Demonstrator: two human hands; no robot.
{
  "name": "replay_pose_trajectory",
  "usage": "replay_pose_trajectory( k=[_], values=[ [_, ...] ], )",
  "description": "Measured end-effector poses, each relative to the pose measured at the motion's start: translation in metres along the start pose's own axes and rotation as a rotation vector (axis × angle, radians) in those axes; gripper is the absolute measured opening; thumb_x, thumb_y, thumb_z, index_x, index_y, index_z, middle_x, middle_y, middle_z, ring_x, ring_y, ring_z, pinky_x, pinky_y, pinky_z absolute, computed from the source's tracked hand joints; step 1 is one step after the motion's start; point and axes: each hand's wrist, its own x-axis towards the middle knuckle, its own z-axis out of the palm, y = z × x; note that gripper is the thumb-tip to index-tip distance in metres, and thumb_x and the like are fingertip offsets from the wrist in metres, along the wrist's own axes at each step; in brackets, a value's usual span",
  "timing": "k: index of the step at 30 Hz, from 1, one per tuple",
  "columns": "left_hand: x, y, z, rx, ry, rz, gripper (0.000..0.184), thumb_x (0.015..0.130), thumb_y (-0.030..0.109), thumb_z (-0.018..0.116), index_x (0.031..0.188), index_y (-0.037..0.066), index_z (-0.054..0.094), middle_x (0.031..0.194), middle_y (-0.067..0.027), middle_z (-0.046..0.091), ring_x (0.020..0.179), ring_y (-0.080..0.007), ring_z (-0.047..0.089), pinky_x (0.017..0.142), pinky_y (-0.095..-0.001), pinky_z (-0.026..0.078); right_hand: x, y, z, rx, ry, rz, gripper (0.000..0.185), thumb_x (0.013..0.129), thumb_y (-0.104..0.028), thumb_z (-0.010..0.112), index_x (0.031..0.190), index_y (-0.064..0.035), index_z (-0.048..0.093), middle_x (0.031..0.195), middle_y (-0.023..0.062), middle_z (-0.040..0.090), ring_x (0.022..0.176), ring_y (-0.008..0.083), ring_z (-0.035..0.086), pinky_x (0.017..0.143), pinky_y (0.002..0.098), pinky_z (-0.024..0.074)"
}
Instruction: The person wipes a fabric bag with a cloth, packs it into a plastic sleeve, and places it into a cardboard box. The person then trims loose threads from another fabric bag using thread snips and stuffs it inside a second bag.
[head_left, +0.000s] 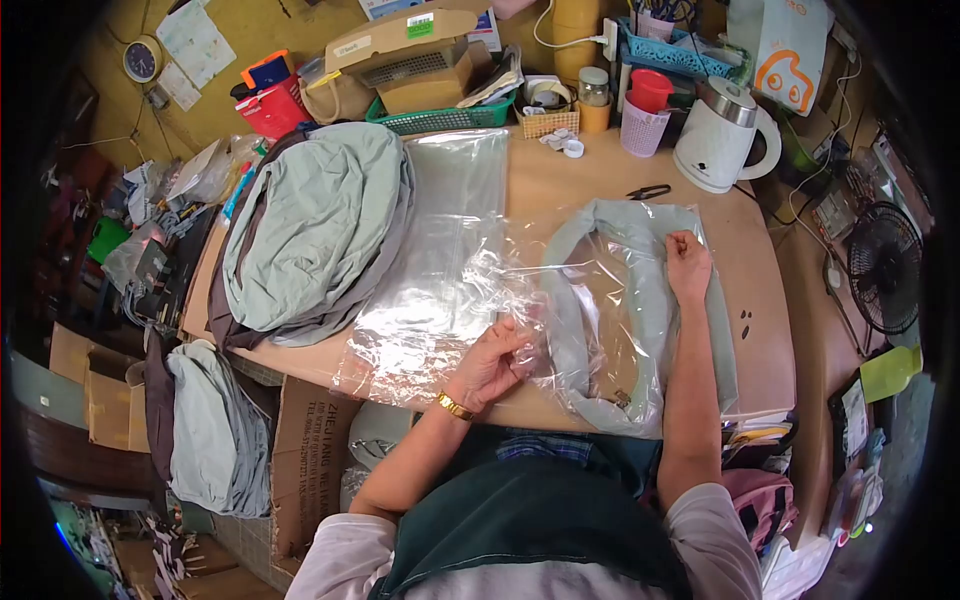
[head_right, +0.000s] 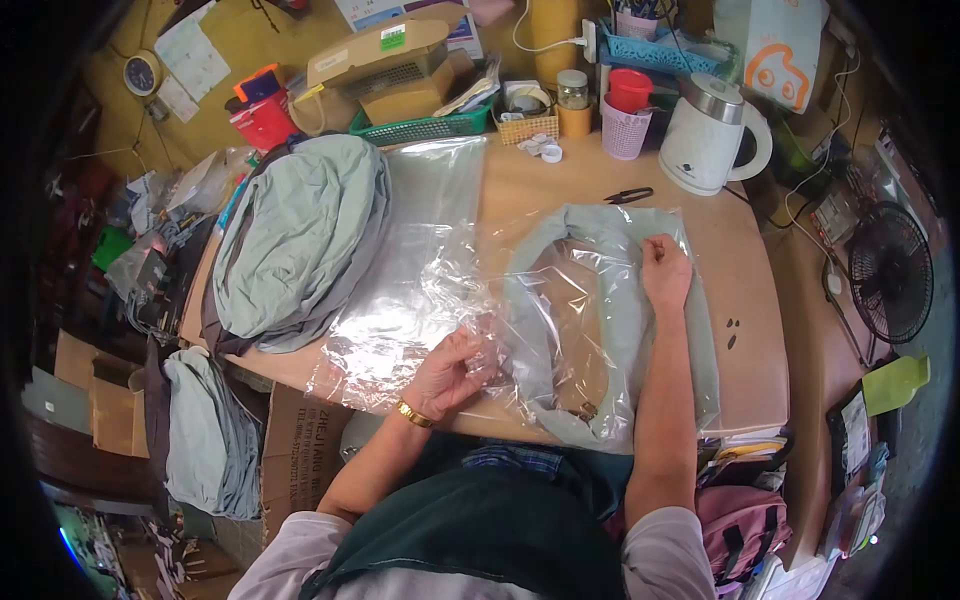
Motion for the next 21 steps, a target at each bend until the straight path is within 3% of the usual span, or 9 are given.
replay_pose_trajectory(
  k=[7, 9, 11, 15, 16, 17, 18, 20, 21],
  values=[
    [-0.025, 0.021, 0.039, 0.198, 0.284, 0.283, 0.033, 0.091, 0.008, 0.064, 0.122, 0.005, 0.053, 0.108, -0.0069, 0.064, 0.094, -0.0169, 0.064, 0.083, -0.0317, 0.053, 0.005, 0.015, 0.005, 0.025, -0.002, -0.007, 0.014, 0.087, -0.016, 0.065, 0.09, -0.0022, 0.066, 0.076, 0.0132, 0.068, 0.067, 0.0247, 0.066, 0.064, 0.035, 0.0506],
    [-0.045, 0.029, 0.013, 0.248, 0.119, 0.225, 0.034, 0.09, 0.008, 0.065, 0.121, 0.005, 0.054, 0.107, -0.0066, 0.065, 0.092, -0.0171, 0.065, 0.081, -0.03, 0.054, 0.006, 0.016, 0.005, 0.013, 0.004, -0.025, 0.015, 0.087, -0.017, 0.065, 0.09, -0.0023, 0.066, 0.076, 0.0132, 0.068, 0.066, 0.0246, 0.066, 0.064, 0.0348, 0.0505],
    [-0.06, 0.035, 0.025, 0.407, 0.371, 0.169, 0.035, 0.088, 0.005, 0.066, 0.121, 0.005, 0.054, 0.106, -0.0061, 0.065, 0.09, -0.0158, 0.065, 0.079, -0.0298, 0.055, 0.006, 0.012, 0.003, -0.003, 0.006, -0.048, 0.015, 0.087, -0.017, 0.065, 0.09, -0.0025, 0.066, 0.075, 0.0132, 0.068, 0.066, 0.0245, 0.066, 0.063, 0.0346, 0.0505],
    [-0.089, 0.062, 0.0, 0.359, 0.677, 0.47, 0.027, 0.086, 0.0, 0.066, 0.11, 0.01, 0.057, 0.094, -0.0011, 0.062, 0.081, -0.0116, 0.06, 0.071, -0.0256, 0.052, 0.006, 0.002, 0.003, -0.077, -0.048, 0.018, 0.021, 0.089, -0.023, 0.064, 0.09, -0.0029, 0.066, 0.078, 0.0147, 0.068, 0.071, 0.029, 0.067, 0.066, 0.0382, 0.051],
    [-0.098, 0.069, -0.021, 0.504, 0.892, 0.576, 0.02, 0.088, 0.001, 0.064, 0.104, 0.01, 0.057, 0.085, 0.0034, 0.055, 0.073, -0.0077, 0.052, 0.065, -0.0219, 0.046, 0.006, 0.001, 0.002, -0.126, -0.03, 0.004, 0.024, 0.09, -0.027, 0.063, 0.091, -0.0028, 0.066, 0.079, 0.0155, 0.068, 0.073, 0.0312, 0.067, 0.068, 0.04, 0.0512],
    [-0.116, 0.087, -0.044, 0.663, 0.821, 0.656, 0.017, 0.09, 0.003, 0.062, 0.104, 0.011, 0.055, 0.08, 0.006, 0.047, 0.068, -0.0049, 0.042, 0.06, -0.0192, 0.038, 0.005, 0.0, 0.003, -0.137, -0.028, 0.014, 0.024, 0.09, -0.027, 0.063, 0.091, -0.0028, 0.066, 0.079, 0.0155, 0.068, 0.073, 0.0312, 0.067, 0.068, 0.04, 0.0512],
    [-0.114, 0.095, -0.019, 0.788, 0.985, 0.867, 0.014, 0.092, 0.004, 0.059, 0.103, 0.01, 0.054, 0.082, 0.0064, 0.046, 0.068, -0.0031, 0.039, 0.059, -0.0182, 0.034, 0.005, -0.002, 0.004, -0.167, -0.05, 0.038, 0.028, 0.091, -0.03, 0.062, 0.093, -0.003, 0.066, 0.084, 0.016, 0.069, 0.078, 0.0336, 0.067, 0.071, 0.042, 0.0512],
    [-0.11, 0.114, 0.008, 1.106, 0.983, 1.149, 0.011, 0.091, 0.0, 0.057, 0.101, 0.005, 0.055, 0.086, 0.0022, 0.049, 0.075, -0.0051, 0.043, 0.066, -0.0214, 0.039, 0.01, 0.0, 0.008, -0.209, -0.052, 0.07, 0.031, 0.092, -0.034, 0.06, 0.096, -0.0032, 0.065, 0.089, 0.0165, 0.069, 0.083, 0.0361, 0.066, 0.074, 0.044, 0.0512],
    [-0.096, 0.109, 0.038, 1.261, 0.864, 1.075, 0.016, 0.09, -0.002, 0.058, 0.105, 0.004, 0.056, 0.093, -0.0001, 0.054, 0.083, -0.0078, 0.049, 0.074, -0.0228, 0.042, 0.011, 0.003, 0.014, -0.255, -0.092, 0.081, 0.035, 0.092, -0.037, 0.059, 0.1, -0.0037, 0.065, 0.096, 0.0176, 0.069, 0.09, 0.037, 0.065, 0.079, 0.0444, 0.0504]
  ],
)
